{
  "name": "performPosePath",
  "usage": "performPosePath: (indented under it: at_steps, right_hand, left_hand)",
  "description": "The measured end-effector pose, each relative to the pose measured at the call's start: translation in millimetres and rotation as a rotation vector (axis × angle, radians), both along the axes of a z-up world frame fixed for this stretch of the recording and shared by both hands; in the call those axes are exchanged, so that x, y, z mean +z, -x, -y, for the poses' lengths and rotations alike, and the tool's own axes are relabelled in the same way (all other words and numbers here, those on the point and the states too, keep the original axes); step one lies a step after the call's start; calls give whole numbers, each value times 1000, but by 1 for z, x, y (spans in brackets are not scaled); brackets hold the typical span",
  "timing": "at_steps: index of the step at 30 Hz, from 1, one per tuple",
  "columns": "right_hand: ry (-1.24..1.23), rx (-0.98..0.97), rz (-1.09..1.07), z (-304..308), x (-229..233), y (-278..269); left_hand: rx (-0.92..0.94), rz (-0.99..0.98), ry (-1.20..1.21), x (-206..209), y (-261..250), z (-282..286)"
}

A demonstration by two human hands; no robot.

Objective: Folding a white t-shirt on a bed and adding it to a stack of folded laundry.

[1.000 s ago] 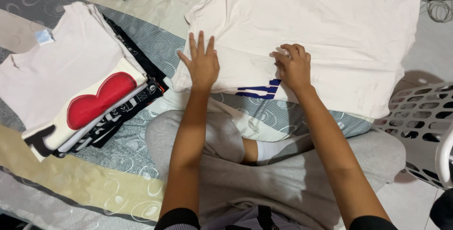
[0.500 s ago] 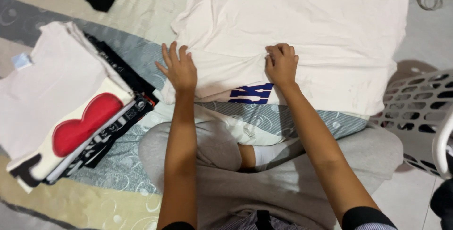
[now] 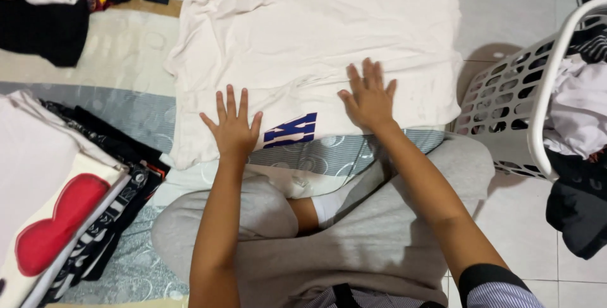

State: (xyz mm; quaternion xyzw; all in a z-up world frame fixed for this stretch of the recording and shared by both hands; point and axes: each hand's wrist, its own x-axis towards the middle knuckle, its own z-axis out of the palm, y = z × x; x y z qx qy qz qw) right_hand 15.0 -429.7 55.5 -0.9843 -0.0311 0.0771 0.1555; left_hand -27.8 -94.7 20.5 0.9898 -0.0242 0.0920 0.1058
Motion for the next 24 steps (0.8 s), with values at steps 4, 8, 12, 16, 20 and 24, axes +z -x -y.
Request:
performPosePath:
  at_steps: [4, 8, 12, 16, 20, 24]
  right_hand:
    - [101, -159, 169, 60, -9, 0]
    - [37, -234, 34, 85, -26, -3]
    - [-190, -210, 678, 131, -47, -5]
    - [-212, -363, 730, 249, -124, -20]
    - [-1228, -1098, -219, 246, -123, -14]
    - [-859, -1280, -369, 244, -88, -7]
  left_hand:
    - [38, -146, -29, 9, -2, 3]
    - [32, -202, 31, 8, -5, -4]
    - [271, 14, 101, 15, 5, -37]
    - [607, -62, 276, -10, 18, -103]
    - [662, -240, 302, 47, 31, -88]
    - [638, -494, 242, 58, 17, -94]
